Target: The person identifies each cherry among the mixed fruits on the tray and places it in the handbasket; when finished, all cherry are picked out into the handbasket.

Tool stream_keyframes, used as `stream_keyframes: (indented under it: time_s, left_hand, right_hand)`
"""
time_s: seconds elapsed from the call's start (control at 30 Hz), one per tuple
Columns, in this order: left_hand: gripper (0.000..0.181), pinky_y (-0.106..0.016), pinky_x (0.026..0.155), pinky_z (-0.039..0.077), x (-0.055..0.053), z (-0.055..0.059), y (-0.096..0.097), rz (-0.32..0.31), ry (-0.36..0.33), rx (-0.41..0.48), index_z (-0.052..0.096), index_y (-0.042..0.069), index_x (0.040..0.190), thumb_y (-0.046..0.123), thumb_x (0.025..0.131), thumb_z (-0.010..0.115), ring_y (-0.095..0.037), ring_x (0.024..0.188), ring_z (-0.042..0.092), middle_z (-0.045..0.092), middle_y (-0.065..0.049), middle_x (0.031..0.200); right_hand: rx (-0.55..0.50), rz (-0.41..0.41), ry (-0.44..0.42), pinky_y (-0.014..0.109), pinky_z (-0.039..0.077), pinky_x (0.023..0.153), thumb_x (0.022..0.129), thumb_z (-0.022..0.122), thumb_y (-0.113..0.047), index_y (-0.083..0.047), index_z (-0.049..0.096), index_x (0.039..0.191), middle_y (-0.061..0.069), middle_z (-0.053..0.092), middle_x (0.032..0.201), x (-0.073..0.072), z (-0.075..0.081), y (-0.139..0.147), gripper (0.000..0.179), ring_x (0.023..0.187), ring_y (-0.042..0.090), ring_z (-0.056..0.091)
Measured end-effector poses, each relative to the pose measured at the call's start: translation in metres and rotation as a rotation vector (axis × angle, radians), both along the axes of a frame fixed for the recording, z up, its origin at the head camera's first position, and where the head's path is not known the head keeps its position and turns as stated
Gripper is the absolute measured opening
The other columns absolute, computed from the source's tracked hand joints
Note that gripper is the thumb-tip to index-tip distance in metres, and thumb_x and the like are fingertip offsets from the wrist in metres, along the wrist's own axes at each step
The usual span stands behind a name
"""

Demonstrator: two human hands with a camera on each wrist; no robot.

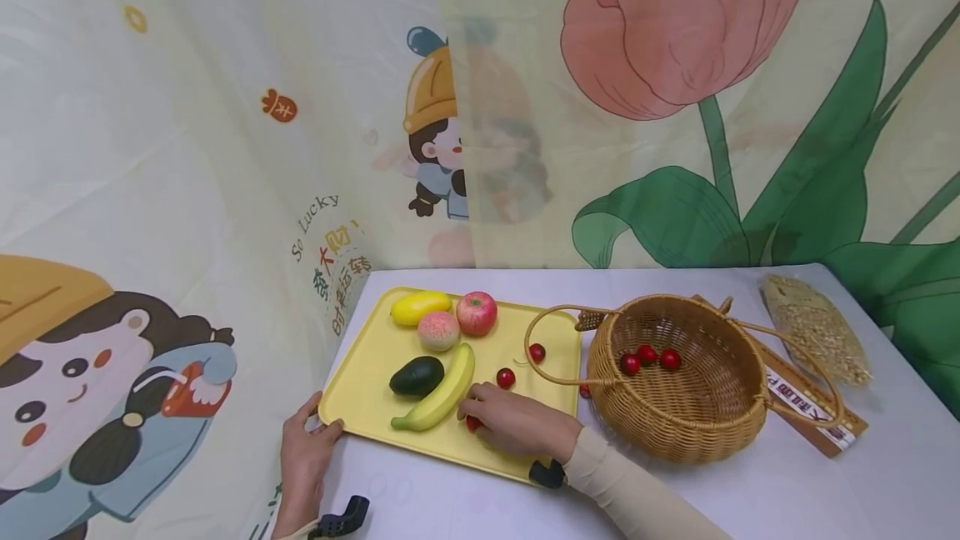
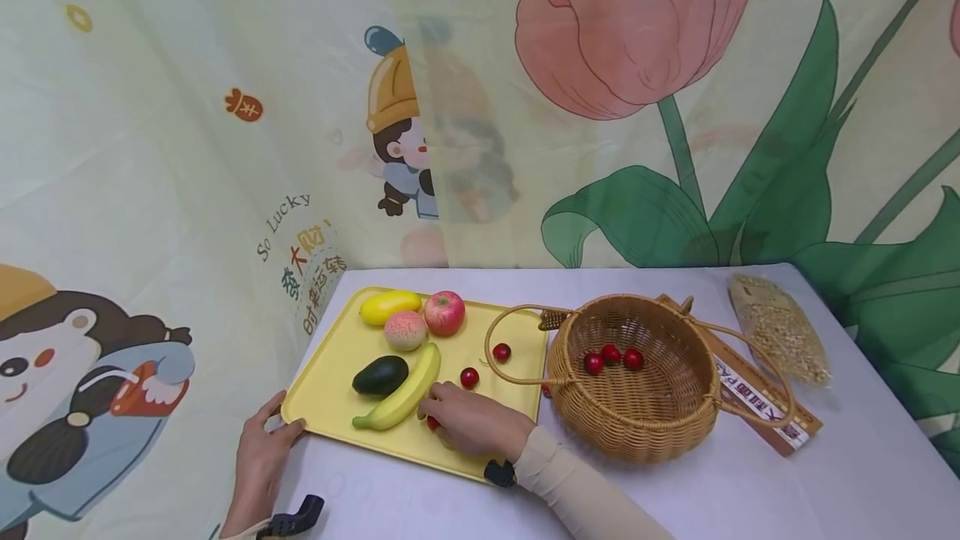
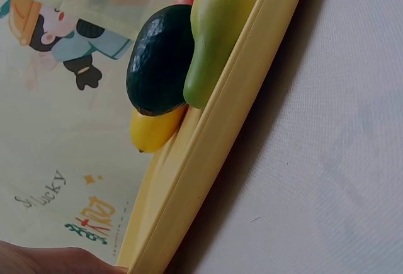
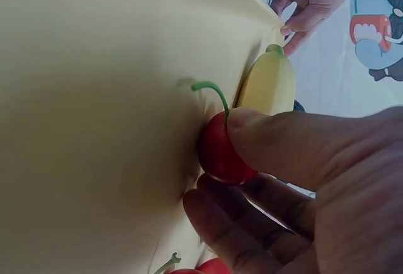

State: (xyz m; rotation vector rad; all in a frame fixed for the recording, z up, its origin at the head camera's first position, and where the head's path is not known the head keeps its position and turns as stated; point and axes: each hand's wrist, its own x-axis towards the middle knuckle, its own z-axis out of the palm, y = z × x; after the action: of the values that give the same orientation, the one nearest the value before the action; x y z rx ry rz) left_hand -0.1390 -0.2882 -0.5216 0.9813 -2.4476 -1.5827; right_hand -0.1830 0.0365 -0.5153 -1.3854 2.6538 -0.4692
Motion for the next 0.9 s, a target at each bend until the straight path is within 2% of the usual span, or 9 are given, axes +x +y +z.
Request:
stream_keyframes:
  time_s: [0.13,0.33,0.6,0.7,0.9]
  left_hand:
    - [0.076,-0.055,0.11,0.058,0.0,0.001,0.0,-0.011,0.004,-0.004,0.031,0.0,0.166,-0.007,0.096,0.06,-0.055,0.139,0.054,0.024,-0.036,0.167]
    - [0.076,-0.052,0.108,0.06,-0.001,0.0,0.001,0.004,0.009,-0.003,0.032,0.0,0.166,-0.008,0.096,0.06,-0.054,0.138,0.055,0.026,-0.035,0.167]
    - [0.077,-0.053,0.108,0.06,0.0,0.0,0.001,0.001,0.004,0.005,0.031,0.001,0.166,-0.008,0.095,0.061,-0.054,0.138,0.054,0.024,-0.037,0.165]
    - [0.076,-0.049,0.105,0.062,0.0,0.0,0.0,-0.002,0.007,0.007,0.032,0.0,0.166,-0.008,0.095,0.061,-0.055,0.138,0.054,0.023,-0.037,0.165]
    - [0.076,-0.047,0.103,0.063,0.001,0.003,0.0,-0.007,0.009,0.008,0.031,0.0,0.166,-0.008,0.096,0.061,-0.055,0.138,0.054,0.022,-0.037,0.167]
  right_hand:
    - [-0.009,-0.004,-0.013,0.014,0.049,0.078,0.106,0.065,-0.018,-0.022,0.065,0.113,-0.007,0.057,0.106,0.001,0.0,0.001,0.008,0.091,0.004,0.05]
    - [-0.015,-0.014,-0.036,0.012,0.05,0.077,0.105,0.067,-0.016,-0.02,0.066,0.111,-0.007,0.056,0.103,0.003,0.001,0.005,0.008,0.09,0.003,0.049]
    - [-0.013,-0.041,-0.041,0.015,0.057,0.089,0.106,0.064,-0.01,-0.017,0.07,0.119,-0.004,0.063,0.114,0.008,0.008,0.015,0.016,0.102,0.005,0.057]
    - [-0.036,-0.041,-0.043,0.016,0.058,0.093,0.105,0.064,-0.009,-0.016,0.071,0.119,-0.002,0.063,0.119,0.009,0.007,0.021,0.017,0.108,0.007,0.058]
    - [-0.083,-0.065,-0.112,0.015,0.057,0.091,0.103,0.07,-0.011,-0.017,0.071,0.121,-0.003,0.058,0.124,0.012,0.009,0.035,0.019,0.11,0.006,0.057]
